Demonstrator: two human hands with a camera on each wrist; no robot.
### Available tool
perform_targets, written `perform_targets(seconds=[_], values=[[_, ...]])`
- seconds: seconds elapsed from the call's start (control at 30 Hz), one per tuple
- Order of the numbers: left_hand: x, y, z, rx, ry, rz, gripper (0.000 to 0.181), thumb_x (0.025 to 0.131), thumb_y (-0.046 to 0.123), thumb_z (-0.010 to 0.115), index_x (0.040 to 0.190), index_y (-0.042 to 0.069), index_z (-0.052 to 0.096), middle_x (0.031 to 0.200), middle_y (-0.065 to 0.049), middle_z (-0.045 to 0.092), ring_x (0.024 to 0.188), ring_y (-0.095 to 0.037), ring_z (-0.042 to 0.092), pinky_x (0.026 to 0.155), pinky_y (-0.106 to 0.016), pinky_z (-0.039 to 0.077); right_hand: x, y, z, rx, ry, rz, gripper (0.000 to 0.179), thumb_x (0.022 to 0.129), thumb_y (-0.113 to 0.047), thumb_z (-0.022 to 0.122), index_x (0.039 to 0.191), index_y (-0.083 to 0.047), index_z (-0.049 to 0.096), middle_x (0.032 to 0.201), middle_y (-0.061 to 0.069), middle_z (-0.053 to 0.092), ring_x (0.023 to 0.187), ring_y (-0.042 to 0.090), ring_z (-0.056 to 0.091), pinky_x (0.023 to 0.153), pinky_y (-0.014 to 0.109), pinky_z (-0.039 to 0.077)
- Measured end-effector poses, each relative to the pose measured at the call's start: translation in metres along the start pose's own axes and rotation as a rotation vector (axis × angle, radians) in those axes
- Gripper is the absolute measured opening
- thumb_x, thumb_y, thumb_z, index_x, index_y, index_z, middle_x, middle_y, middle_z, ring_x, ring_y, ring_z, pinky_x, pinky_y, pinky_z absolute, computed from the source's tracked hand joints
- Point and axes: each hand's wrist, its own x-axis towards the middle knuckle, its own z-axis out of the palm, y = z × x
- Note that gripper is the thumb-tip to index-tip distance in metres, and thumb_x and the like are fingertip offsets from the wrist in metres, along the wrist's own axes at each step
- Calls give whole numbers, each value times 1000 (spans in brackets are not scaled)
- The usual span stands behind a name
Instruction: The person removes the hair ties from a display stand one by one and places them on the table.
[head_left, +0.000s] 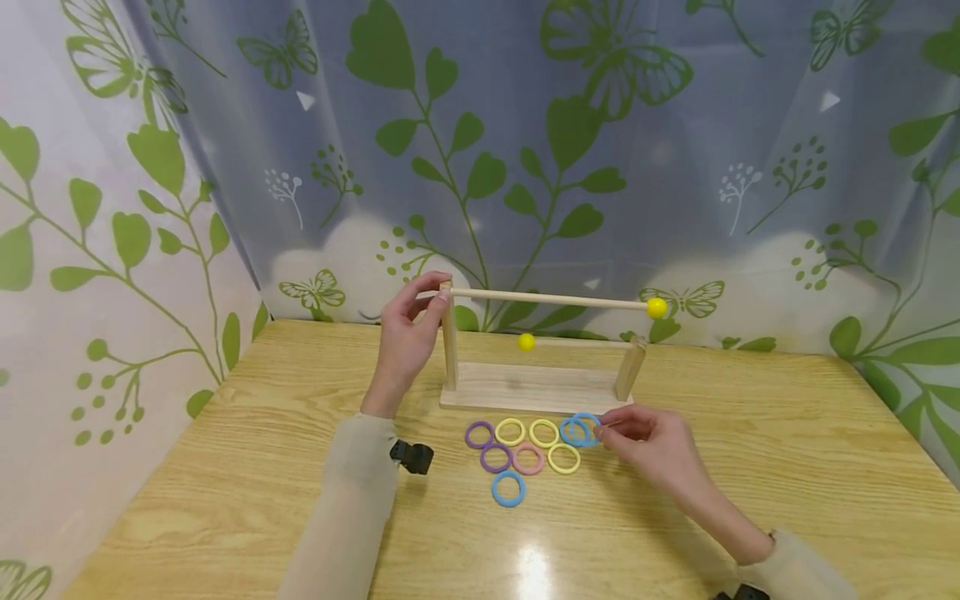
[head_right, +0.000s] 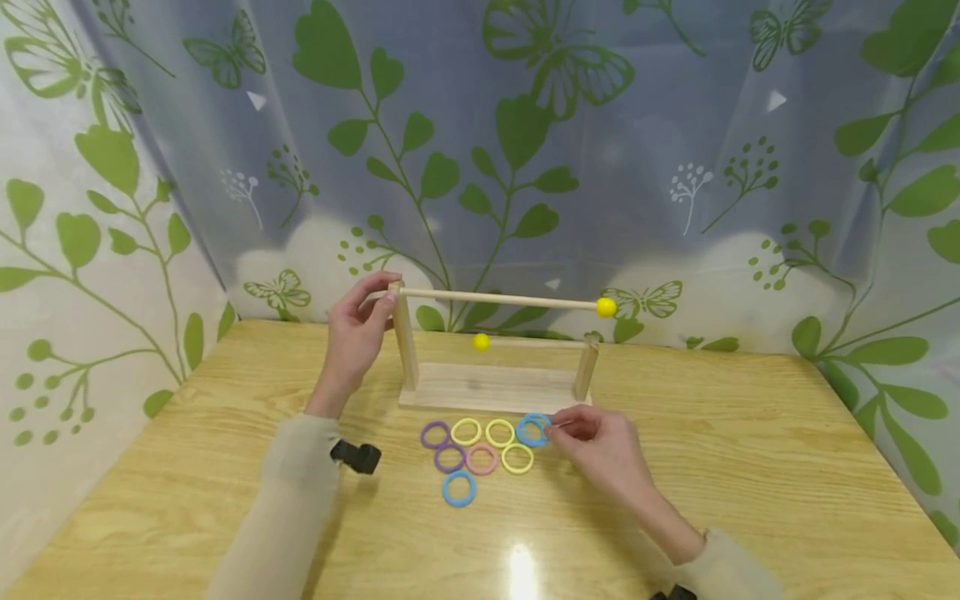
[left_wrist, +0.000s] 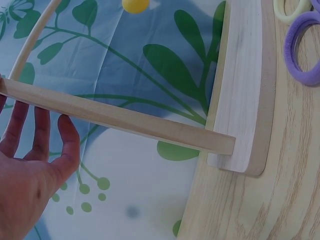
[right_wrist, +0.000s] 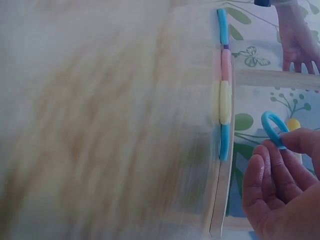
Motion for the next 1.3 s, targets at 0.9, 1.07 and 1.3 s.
perform_targets(seconds=[0.9, 1.07, 1.3], values=[[0, -1, 0, -4, 10, 2, 24, 102, 8, 61, 124, 3, 68, 116, -9, 64, 96, -15, 66, 73, -24, 54, -7, -3, 13, -72, -210, 23, 18, 89, -20, 77, 102, -7, 76, 88, 6, 79, 72, 15, 70, 58, 24, 51], [0, -1, 0, -6, 8, -2, 24, 102, 9, 60, 125, 2, 68, 116, -8, 64, 96, -14, 66, 74, -24, 54, -9, -2, 14, -80, -250, 1, 19, 89, -21, 77, 102, -7, 76, 87, 5, 78, 73, 14, 70, 60, 23, 51], [0, -1, 0, -9, 11, 3, 23, 102, 8, 61, 124, 3, 68, 115, -6, 65, 95, -14, 66, 73, -24, 54, -10, -2, 17, -89, -281, -9, 17, 89, -21, 76, 100, -7, 76, 85, 4, 77, 73, 13, 69, 60, 24, 53]])
